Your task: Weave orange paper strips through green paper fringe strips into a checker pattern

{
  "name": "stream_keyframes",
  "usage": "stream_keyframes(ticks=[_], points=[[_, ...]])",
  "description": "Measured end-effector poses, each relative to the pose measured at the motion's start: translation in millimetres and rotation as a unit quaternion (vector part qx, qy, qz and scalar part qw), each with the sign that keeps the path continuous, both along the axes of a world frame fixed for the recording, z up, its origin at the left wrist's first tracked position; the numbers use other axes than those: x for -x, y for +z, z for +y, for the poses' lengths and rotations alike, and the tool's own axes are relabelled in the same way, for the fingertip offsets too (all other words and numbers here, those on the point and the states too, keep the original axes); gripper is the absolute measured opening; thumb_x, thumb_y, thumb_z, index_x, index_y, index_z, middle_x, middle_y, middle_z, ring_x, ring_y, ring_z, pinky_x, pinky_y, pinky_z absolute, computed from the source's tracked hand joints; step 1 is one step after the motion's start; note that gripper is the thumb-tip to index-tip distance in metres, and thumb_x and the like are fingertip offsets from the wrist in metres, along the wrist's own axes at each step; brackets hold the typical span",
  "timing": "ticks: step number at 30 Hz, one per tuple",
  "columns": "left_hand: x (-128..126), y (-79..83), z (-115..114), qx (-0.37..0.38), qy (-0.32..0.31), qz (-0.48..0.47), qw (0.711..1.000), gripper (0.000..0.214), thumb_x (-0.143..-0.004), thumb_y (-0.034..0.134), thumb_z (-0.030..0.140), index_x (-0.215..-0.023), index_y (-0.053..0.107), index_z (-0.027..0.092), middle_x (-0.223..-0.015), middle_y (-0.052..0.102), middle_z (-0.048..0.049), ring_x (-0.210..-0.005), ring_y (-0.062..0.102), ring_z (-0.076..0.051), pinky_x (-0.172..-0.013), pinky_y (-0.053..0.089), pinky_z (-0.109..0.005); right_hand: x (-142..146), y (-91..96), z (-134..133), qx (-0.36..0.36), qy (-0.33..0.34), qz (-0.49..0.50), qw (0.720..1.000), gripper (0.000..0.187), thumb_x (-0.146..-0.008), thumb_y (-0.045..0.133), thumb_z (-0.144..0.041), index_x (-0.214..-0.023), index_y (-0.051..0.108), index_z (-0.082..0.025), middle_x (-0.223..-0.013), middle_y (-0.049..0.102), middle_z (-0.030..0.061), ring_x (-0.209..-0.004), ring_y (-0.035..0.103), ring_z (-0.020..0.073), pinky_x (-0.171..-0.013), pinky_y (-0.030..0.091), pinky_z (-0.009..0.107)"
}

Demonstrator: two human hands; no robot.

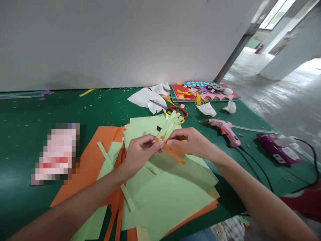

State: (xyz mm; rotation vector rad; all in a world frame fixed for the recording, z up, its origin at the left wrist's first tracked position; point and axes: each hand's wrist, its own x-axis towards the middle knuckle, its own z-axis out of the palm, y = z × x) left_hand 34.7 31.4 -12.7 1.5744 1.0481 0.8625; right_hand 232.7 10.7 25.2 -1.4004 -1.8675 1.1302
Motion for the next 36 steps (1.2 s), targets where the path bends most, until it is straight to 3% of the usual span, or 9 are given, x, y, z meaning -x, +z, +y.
stream_keyframes(ticks=[8,14,23,27,31,36], points=[[-0.6,0.1,-0.6,0.018,-0.008,0.000,1.000,0.034,-0.079,0.068,0.037,-0.059,0.048,0.019,-0.056,0.061,0.0027,-0.059,0.067,-0.015,-0.050,0.045,-0.020,-0.2,-3.3,-0.3,-0.014,-0.017,0.001,1.000,0.025,-0.086,0.055,-0.034,-0.073,0.065,-0.015,-0.064,0.057,-0.0010,-0.057,0.044,0.0088,-0.053,0.036,0.022],[-1.5,0.5,-0.1,0.016,-0.017,0.000,1.000,0.040,-0.079,0.068,0.037,-0.056,0.040,0.019,-0.054,0.060,0.0033,-0.057,0.066,-0.014,-0.050,0.044,-0.020,-1.9,-2.1,-0.4,-0.045,-0.001,0.000,0.999,0.023,-0.087,0.056,-0.033,-0.076,0.067,-0.016,-0.071,0.064,0.0004,-0.063,0.052,0.0103,-0.060,0.041,0.023],[-0.2,-2.2,-0.6,-0.012,-0.043,0.024,0.999,0.032,-0.082,0.065,0.035,-0.058,0.051,0.018,-0.057,0.062,0.0026,-0.061,0.066,-0.015,-0.052,0.043,-0.021,4.1,-9.7,-0.2,0.039,-0.032,0.065,0.997,0.027,-0.079,0.066,-0.041,-0.077,0.068,-0.014,-0.077,0.068,0.0035,-0.068,0.058,0.0149,-0.058,0.044,0.025],[-0.3,0.2,-2.5,0.009,-0.052,-0.027,0.998,0.019,-0.081,0.067,0.035,-0.077,0.058,0.019,-0.067,0.062,0.0025,-0.063,0.067,-0.015,-0.056,0.049,-0.022,3.1,-9.4,0.4,0.055,-0.060,0.091,0.993,0.030,-0.076,0.068,-0.044,-0.074,0.068,-0.014,-0.073,0.067,0.0031,-0.070,0.060,0.0169,-0.058,0.046,0.026],[0.7,2.9,-3.1,0.012,-0.048,-0.100,0.994,0.020,-0.087,0.060,0.036,-0.103,0.059,0.023,-0.083,0.064,0.0004,-0.066,0.065,-0.013,-0.060,0.052,-0.023,-1.0,-6.0,1.5,0.081,-0.036,0.122,0.988,0.029,-0.076,0.069,-0.043,-0.077,0.068,-0.014,-0.074,0.066,0.0029,-0.074,0.061,0.0183,-0.061,0.047,0.027],[2.7,1.7,-3.3,0.020,-0.083,-0.125,0.988,0.022,-0.089,0.057,0.036,-0.106,0.064,0.024,-0.088,0.063,-0.0020,-0.069,0.064,-0.013,-0.060,0.054,-0.023,-2.1,-4.1,1.3,0.116,0.001,0.169,0.979,0.025,-0.078,0.069,-0.038,-0.084,0.068,-0.013,-0.078,0.065,0.0025,-0.072,0.060,0.0151,-0.066,0.047,0.027]])
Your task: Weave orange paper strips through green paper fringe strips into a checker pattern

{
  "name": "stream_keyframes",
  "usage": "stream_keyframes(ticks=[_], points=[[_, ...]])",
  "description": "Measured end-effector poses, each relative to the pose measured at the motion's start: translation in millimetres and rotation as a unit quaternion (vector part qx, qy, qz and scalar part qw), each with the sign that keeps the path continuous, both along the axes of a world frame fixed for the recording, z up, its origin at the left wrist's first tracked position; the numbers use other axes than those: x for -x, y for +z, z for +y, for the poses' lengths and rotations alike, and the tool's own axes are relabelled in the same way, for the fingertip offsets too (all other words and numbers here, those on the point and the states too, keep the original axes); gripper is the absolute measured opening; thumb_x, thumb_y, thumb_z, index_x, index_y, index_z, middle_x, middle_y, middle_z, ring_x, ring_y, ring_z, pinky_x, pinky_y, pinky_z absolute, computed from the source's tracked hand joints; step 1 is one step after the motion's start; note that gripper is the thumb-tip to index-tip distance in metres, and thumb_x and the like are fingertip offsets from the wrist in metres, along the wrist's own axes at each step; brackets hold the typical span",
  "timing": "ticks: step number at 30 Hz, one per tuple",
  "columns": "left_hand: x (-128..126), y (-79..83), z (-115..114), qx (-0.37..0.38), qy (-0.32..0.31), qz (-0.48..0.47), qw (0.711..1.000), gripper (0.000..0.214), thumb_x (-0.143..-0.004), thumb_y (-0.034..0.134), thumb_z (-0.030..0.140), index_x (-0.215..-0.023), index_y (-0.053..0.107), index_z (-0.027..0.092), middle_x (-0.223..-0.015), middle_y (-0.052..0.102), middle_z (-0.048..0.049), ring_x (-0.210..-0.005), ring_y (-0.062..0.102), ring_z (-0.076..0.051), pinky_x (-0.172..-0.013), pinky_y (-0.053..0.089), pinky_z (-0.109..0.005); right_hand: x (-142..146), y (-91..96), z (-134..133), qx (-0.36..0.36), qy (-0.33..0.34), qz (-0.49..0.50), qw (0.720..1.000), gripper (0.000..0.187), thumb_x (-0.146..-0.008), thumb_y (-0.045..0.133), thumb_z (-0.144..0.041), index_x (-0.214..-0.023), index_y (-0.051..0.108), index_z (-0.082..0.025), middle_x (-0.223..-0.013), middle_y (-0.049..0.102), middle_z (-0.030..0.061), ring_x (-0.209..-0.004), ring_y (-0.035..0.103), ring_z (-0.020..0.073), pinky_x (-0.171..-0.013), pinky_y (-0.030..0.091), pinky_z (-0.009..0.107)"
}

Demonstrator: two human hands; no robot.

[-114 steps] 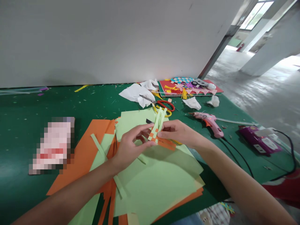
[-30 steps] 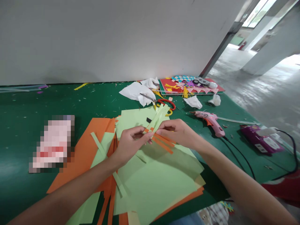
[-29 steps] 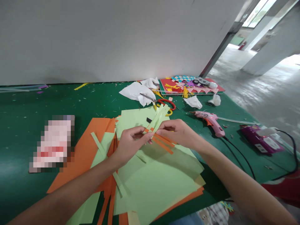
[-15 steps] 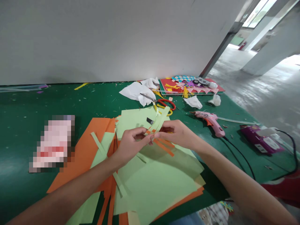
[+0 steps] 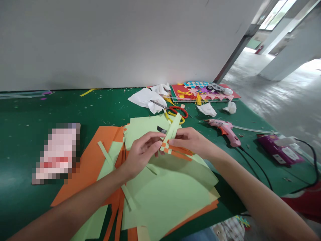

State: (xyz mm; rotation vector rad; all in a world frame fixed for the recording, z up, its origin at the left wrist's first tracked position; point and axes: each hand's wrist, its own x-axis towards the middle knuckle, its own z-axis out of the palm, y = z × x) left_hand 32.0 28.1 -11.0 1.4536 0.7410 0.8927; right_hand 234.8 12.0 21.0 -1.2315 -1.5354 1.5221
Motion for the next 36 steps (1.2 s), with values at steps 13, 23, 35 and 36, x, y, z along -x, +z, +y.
stream_keyframes(ticks=[13,23,35,36], points=[[-1.1,1.0,1.3,0.027,-0.028,-0.030,0.999,0.018,-0.090,0.059,0.027,-0.107,0.059,0.024,-0.078,0.058,0.0029,-0.065,0.062,-0.010,-0.060,0.053,-0.021,0.3,0.2,-1.8,0.006,0.025,0.017,1.000,0.025,-0.078,0.069,-0.038,-0.082,0.067,-0.014,-0.080,0.067,0.0021,-0.077,0.063,0.0161,-0.070,0.049,0.027],[-1.7,2.5,0.3,0.040,-0.021,-0.002,0.999,0.016,-0.091,0.057,0.031,-0.103,0.054,0.022,-0.070,0.057,0.0050,-0.060,0.062,-0.010,-0.060,0.050,-0.022,1.6,0.8,-0.9,-0.046,0.010,-0.067,0.997,0.032,-0.078,0.065,-0.045,-0.073,0.062,-0.014,-0.067,0.056,-0.0005,-0.066,0.053,0.0125,-0.058,0.042,0.024],[-1.7,-6.6,6.9,-0.076,0.068,0.182,0.978,0.008,-0.093,0.047,0.028,-0.098,0.050,0.022,-0.067,0.057,0.0055,-0.061,0.055,-0.012,-0.057,0.041,-0.022,10.7,-5.7,-7.9,-0.115,0.089,-0.285,0.947,0.028,-0.083,0.054,-0.029,-0.059,0.043,-0.017,-0.055,0.033,-0.0076,-0.052,0.027,0.0067,-0.046,0.022,0.021],[-1.6,-5.6,8.2,-0.088,0.074,0.203,0.972,0.011,-0.093,0.045,0.027,-0.102,0.049,0.023,-0.067,0.056,0.0054,-0.060,0.054,-0.012,-0.056,0.039,-0.022,11.4,-7.4,-8.7,-0.124,0.081,-0.299,0.942,0.028,-0.083,0.053,-0.028,-0.059,0.042,-0.017,-0.054,0.033,-0.0077,-0.051,0.027,0.0067,-0.046,0.021,0.022]])
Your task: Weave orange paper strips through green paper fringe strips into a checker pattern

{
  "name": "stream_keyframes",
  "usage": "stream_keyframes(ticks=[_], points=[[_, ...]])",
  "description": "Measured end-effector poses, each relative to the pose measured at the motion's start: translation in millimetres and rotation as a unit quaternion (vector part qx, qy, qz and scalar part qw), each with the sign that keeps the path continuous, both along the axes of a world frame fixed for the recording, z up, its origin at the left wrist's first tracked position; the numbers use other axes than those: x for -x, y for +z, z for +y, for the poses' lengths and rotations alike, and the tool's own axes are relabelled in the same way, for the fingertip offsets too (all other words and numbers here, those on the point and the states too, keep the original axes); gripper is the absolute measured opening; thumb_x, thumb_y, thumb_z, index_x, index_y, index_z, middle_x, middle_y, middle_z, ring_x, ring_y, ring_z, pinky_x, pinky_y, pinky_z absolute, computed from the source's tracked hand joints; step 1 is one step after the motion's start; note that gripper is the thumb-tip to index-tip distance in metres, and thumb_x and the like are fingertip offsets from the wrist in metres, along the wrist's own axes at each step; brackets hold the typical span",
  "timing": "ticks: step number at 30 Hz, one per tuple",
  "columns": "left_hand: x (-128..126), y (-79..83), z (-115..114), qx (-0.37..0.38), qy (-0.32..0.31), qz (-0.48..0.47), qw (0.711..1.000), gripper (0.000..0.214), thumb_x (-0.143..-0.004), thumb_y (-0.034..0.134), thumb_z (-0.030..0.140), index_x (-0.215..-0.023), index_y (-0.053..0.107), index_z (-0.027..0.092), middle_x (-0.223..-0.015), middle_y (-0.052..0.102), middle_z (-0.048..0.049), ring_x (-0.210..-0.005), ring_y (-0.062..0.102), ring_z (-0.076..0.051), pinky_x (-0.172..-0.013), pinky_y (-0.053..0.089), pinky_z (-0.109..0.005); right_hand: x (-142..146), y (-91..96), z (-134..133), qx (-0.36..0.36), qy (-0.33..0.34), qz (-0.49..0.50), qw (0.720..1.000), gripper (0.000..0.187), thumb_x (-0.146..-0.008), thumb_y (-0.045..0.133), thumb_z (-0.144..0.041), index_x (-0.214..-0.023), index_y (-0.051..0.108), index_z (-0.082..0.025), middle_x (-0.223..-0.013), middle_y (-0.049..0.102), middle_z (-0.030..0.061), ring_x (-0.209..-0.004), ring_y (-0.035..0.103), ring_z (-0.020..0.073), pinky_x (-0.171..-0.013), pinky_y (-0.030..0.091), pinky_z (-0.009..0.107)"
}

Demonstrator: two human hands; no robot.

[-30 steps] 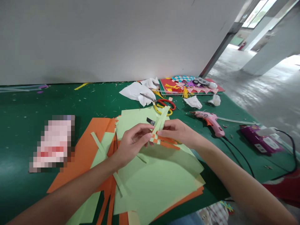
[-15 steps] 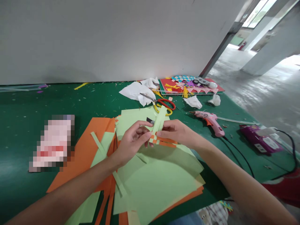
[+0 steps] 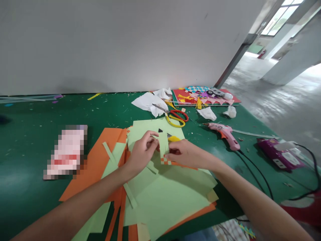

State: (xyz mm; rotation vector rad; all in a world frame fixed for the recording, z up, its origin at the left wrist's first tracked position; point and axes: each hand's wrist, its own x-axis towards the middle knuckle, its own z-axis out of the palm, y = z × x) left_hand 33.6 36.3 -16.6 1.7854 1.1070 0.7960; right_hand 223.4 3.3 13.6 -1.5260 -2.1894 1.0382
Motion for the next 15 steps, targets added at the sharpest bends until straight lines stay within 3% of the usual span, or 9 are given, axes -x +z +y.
stream_keyframes(ticks=[2,4,6,9,12,15], points=[[1.3,7.7,3.7,-0.015,0.001,0.039,0.999,0.018,-0.093,0.042,0.026,-0.109,0.048,0.022,-0.070,0.058,0.0040,-0.063,0.057,-0.014,-0.058,0.041,-0.023,1.2,-3.6,-1.2,-0.022,0.000,-0.013,1.000,0.029,-0.082,0.053,-0.026,-0.057,0.041,-0.017,-0.053,0.031,-0.0078,-0.051,0.025,0.0067,-0.046,0.019,0.023],[4.3,23.1,7.0,-0.051,-0.031,0.109,0.992,0.025,-0.092,0.042,0.023,-0.116,0.048,0.023,-0.087,0.064,0.0002,-0.070,0.061,-0.014,-0.059,0.042,-0.023,2.6,-6.6,-2.6,-0.029,0.014,-0.023,0.999,0.031,-0.082,0.055,-0.025,-0.056,0.039,-0.017,-0.052,0.031,-0.0076,-0.051,0.025,0.0068,-0.047,0.019,0.024],[8.5,41.1,6.3,-0.162,-0.030,0.199,0.966,0.018,-0.093,0.042,0.026,-0.106,0.054,0.024,-0.093,0.066,0.0000,-0.076,0.061,-0.016,-0.062,0.040,-0.025,5.3,-8.1,-4.4,-0.018,0.033,-0.027,0.999,0.031,-0.083,0.056,-0.024,-0.057,0.041,-0.017,-0.051,0.033,-0.0074,-0.050,0.026,0.0066,-0.047,0.019,0.024],[14.8,56.2,-6.0,-0.262,-0.015,0.276,0.924,0.017,-0.094,0.041,0.027,-0.088,0.055,0.021,-0.076,0.062,0.0014,-0.070,0.058,-0.016,-0.058,0.036,-0.025,11.5,-7.9,-7.0,-0.003,0.049,-0.028,0.998,0.027,-0.085,0.056,-0.025,-0.061,0.047,-0.017,-0.052,0.038,-0.0070,-0.049,0.029,0.0065,-0.048,0.020,0.024],[21.9,46.1,-23.8,-0.285,-0.096,0.362,0.882,0.022,-0.096,0.038,0.025,-0.082,0.054,0.019,-0.070,0.061,0.0003,-0.063,0.057,-0.017,-0.054,0.034,-0.027,17.5,-5.5,-8.5,-0.035,0.025,-0.066,0.997,0.019,-0.084,0.058,-0.027,-0.069,0.054,-0.017,-0.057,0.047,-0.0048,-0.052,0.036,0.0079,-0.049,0.023,0.024],[32.9,24.5,-32.1,-0.302,-0.104,0.372,0.872,0.025,-0.098,0.036,0.025,-0.088,0.058,0.018,-0.076,0.064,-0.0029,-0.074,0.062,-0.020,-0.060,0.041,-0.030,19.6,-0.9,-10.9,-0.083,0.000,-0.110,0.990,0.011,-0.084,0.059,-0.026,-0.077,0.062,-0.018,-0.069,0.059,-0.0002,-0.061,0.049,0.0117,-0.055,0.030,0.025]])
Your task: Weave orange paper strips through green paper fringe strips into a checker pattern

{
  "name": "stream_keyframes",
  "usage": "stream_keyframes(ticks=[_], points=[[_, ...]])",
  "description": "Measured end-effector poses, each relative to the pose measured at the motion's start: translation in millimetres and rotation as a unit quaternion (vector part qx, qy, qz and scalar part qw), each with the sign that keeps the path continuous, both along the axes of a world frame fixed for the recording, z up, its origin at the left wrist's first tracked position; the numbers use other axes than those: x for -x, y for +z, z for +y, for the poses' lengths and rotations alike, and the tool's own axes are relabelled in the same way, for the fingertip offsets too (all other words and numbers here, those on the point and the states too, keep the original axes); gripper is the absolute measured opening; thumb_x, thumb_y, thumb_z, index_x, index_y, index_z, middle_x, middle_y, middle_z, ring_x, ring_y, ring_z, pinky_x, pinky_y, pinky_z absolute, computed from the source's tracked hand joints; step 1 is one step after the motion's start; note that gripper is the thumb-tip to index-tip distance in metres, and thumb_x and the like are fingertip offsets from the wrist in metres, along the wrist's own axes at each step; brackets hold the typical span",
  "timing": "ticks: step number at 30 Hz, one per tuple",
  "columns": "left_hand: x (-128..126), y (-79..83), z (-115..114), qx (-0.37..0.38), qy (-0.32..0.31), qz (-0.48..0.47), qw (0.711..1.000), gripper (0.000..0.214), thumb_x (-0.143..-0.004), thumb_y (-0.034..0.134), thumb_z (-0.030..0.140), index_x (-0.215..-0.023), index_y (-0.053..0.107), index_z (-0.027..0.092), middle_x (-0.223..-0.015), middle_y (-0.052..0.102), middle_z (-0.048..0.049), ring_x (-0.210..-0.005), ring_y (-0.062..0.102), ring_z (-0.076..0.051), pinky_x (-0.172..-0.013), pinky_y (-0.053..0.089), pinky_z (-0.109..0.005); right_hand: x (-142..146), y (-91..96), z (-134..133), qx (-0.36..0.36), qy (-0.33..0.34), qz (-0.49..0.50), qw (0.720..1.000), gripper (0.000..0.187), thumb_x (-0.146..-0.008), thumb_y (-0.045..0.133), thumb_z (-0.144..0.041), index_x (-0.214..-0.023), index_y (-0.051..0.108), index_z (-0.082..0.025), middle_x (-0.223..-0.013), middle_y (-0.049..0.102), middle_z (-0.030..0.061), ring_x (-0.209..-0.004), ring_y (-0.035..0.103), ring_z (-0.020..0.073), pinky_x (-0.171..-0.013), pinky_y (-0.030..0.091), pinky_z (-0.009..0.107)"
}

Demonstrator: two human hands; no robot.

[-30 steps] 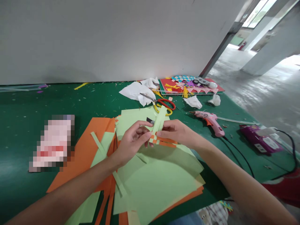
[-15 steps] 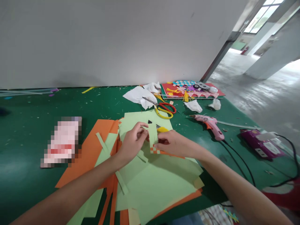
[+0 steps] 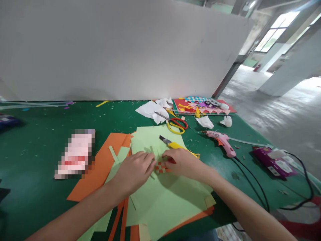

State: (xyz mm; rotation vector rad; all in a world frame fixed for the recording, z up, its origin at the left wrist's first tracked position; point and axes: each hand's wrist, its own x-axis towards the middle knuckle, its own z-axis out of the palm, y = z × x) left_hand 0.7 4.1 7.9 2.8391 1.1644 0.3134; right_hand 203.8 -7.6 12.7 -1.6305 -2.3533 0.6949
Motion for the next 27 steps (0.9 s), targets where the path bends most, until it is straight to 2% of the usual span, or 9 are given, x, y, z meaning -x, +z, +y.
stream_keyframes(ticks=[4,6,8,10,12,16,20,24,27], points=[[16.0,-16.2,2.5,0.003,-0.049,-0.031,0.998,0.026,-0.098,0.037,0.026,-0.088,0.060,0.018,-0.077,0.065,-0.0025,-0.073,0.062,-0.019,-0.068,0.046,-0.034,-2.4,1.4,-9.4,-0.116,0.019,-0.024,0.993,0.014,-0.090,0.054,-0.022,-0.095,0.066,-0.017,-0.091,0.065,0.0071,-0.090,0.058,0.0203,-0.076,0.042,0.030],[20.5,-18.2,2.6,-0.017,-0.076,-0.042,0.996,0.028,-0.098,0.038,0.025,-0.083,0.060,0.018,-0.072,0.063,-0.0023,-0.069,0.061,-0.020,-0.066,0.047,-0.035,-4.1,-3.2,-16.2,-0.157,0.068,-0.017,0.985,0.017,-0.092,0.053,-0.026,-0.098,0.066,-0.017,-0.094,0.065,0.0074,-0.094,0.057,0.0215,-0.082,0.044,0.033],[22.1,-19.0,0.5,-0.052,-0.113,-0.049,0.991,0.024,-0.096,0.041,0.023,-0.087,0.061,0.017,-0.075,0.064,-0.0044,-0.073,0.061,-0.021,-0.065,0.049,-0.037,-5.7,-11.1,-22.7,-0.174,0.114,-0.002,0.978,0.019,-0.092,0.054,-0.027,-0.105,0.063,-0.017,-0.099,0.065,0.0074,-0.097,0.056,0.0217,-0.087,0.045,0.035],[21.9,-19.8,-2.5,-0.068,-0.142,-0.056,0.986,0.020,-0.095,0.045,0.024,-0.102,0.062,0.016,-0.091,0.067,-0.0082,-0.089,0.062,-0.024,-0.075,0.052,-0.040,-6.8,-20.2,-27.4,-0.190,0.145,0.003,0.971,0.021,-0.091,0.055,-0.026,-0.109,0.061,-0.017,-0.104,0.065,0.0076,-0.098,0.056,0.0223,-0.087,0.047,0.036],[21.5,-21.7,-4.5,-0.075,-0.155,-0.061,0.983,0.026,-0.094,0.047,0.024,-0.116,0.058,0.016,-0.111,0.066,-0.0111,-0.107,0.059,-0.026,-0.086,0.052,-0.041,-7.0,-28.0,-29.3,-0.201,0.151,0.010,0.968,0.019,-0.090,0.055,-0.025,-0.106,0.061,-0.017,-0.104,0.065,0.0073,-0.098,0.056,0.0225,-0.087,0.048,0.037],[22.7,-27.7,-3.3,-0.065,-0.158,-0.049,0.984,0.036,-0.093,0.050,0.027,-0.127,0.054,0.016,-0.134,0.057,-0.0120,-0.124,0.051,-0.027,-0.098,0.050,-0.043,-4.0,-35.9,-26.4,-0.207,0.132,0.031,0.969,0.013,-0.091,0.053,-0.024,-0.099,0.062,-0.018,-0.099,0.065,0.0066,-0.095,0.057,0.0210,-0.086,0.048,0.038],[25.0,-31.3,-0.9,-0.068,-0.155,-0.038,0.985,0.040,-0.092,0.052,0.027,-0.129,0.053,0.013,-0.138,0.054,-0.0119,-0.127,0.050,-0.028,-0.099,0.050,-0.046,-0.3,-38.1,-20.1,-0.210,0.128,0.044,0.968,0.013,-0.091,0.054,-0.027,-0.097,0.062,-0.018,-0.100,0.064,0.0069,-0.097,0.057,0.0213,-0.088,0.049,0.039],[24.8,-29.2,-0.9,-0.078,-0.149,-0.048,0.985,0.040,-0.092,0.053,0.028,-0.128,0.054,0.012,-0.135,0.057,-0.0113,-0.124,0.053,-0.028,-0.098,0.051,-0.044,-1.0,-39.5,-14.7,-0.226,0.134,0.039,0.964,0.018,-0.090,0.056,-0.029,-0.102,0.062,-0.017,-0.117,0.063,0.0095,-0.118,0.052,0.0241,-0.101,0.044,0.040],[23.5,-26.1,-1.0,-0.090,-0.148,-0.075,0.982,0.032,-0.093,0.050,0.028,-0.120,0.061,0.015,-0.130,0.062,-0.0097,-0.119,0.057,-0.026,-0.097,0.052,-0.041,-2.0,-40.2,-13.2,-0.226,0.155,0.031,0.961,0.023,-0.090,0.055,-0.030,-0.106,0.062,-0.015,-0.126,0.061,0.0100,-0.128,0.046,0.0234,-0.107,0.041,0.038]])
